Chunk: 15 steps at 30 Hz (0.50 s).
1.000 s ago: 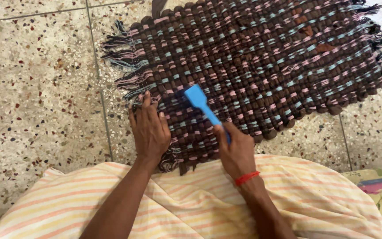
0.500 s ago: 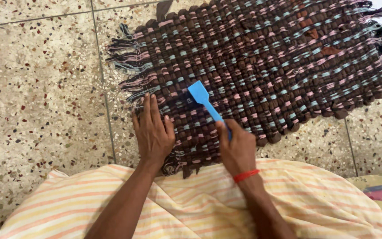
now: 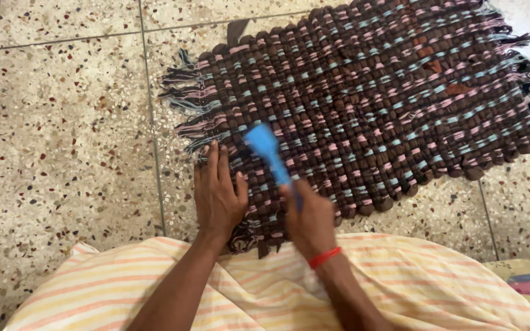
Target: The person sits on the floor and uses a blue brush to repeatedly scrub a woven mat. The person holds the mat with one hand while brushing with the other, moving across the surface in a repetitive manner.
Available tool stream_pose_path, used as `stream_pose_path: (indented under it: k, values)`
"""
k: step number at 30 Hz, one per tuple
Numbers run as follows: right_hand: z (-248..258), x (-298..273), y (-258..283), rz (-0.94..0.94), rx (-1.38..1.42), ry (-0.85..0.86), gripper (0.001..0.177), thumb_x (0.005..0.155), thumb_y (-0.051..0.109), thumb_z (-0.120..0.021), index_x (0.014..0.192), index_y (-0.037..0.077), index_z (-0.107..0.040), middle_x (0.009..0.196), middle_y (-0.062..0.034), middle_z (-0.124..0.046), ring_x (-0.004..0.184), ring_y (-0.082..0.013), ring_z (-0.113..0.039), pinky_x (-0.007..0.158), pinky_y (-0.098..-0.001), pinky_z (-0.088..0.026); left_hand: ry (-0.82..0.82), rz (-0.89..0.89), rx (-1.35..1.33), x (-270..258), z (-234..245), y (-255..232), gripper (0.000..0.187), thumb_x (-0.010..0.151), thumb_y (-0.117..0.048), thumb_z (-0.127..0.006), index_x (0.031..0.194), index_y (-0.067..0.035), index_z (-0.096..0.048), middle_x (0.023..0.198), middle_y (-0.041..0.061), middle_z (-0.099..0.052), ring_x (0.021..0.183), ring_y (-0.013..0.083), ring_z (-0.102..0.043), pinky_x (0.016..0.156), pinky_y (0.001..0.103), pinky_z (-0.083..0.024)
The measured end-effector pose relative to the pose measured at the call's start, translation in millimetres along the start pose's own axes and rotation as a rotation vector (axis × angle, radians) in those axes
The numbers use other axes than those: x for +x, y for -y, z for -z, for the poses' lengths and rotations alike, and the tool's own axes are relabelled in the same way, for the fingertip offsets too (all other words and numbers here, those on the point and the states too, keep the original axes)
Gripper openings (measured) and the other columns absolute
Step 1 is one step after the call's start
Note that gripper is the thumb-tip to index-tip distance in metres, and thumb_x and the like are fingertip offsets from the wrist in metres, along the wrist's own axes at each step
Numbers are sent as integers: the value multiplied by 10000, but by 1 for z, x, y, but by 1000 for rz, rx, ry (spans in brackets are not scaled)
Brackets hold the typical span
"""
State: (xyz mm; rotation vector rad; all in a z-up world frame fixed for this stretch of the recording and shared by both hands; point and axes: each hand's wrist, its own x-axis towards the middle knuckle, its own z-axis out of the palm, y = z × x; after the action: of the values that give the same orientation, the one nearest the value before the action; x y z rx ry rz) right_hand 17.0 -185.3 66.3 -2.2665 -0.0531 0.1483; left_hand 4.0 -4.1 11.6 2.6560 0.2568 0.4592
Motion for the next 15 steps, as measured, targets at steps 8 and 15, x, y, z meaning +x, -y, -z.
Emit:
stream_pose_path:
  k: [8, 15]
  values:
    - [15, 14, 4, -73, -72, -66, 288, 1012, 342, -594, 963, 89, -724, 534, -163, -569, 425, -281, -555, 437, -438, -403, -48, -73, 1, 1, 3, 1, 477, 898, -261, -645, 1292, 6, -621, 1551, 256, -450, 1415, 422, -469, 1217, 579, -282]
    - [-7, -4, 8, 152, 113, 173, 310, 1043, 339, -599, 962, 57, -700, 579, -120, -570, 451, -228, -533, 450, -383, -414, 2, -61, -60, 4, 10, -4, 468, 804, -321, -696, 1155, -13, -651, 1432, 251, -512, 1327, 418, -492, 1210, 616, -258]
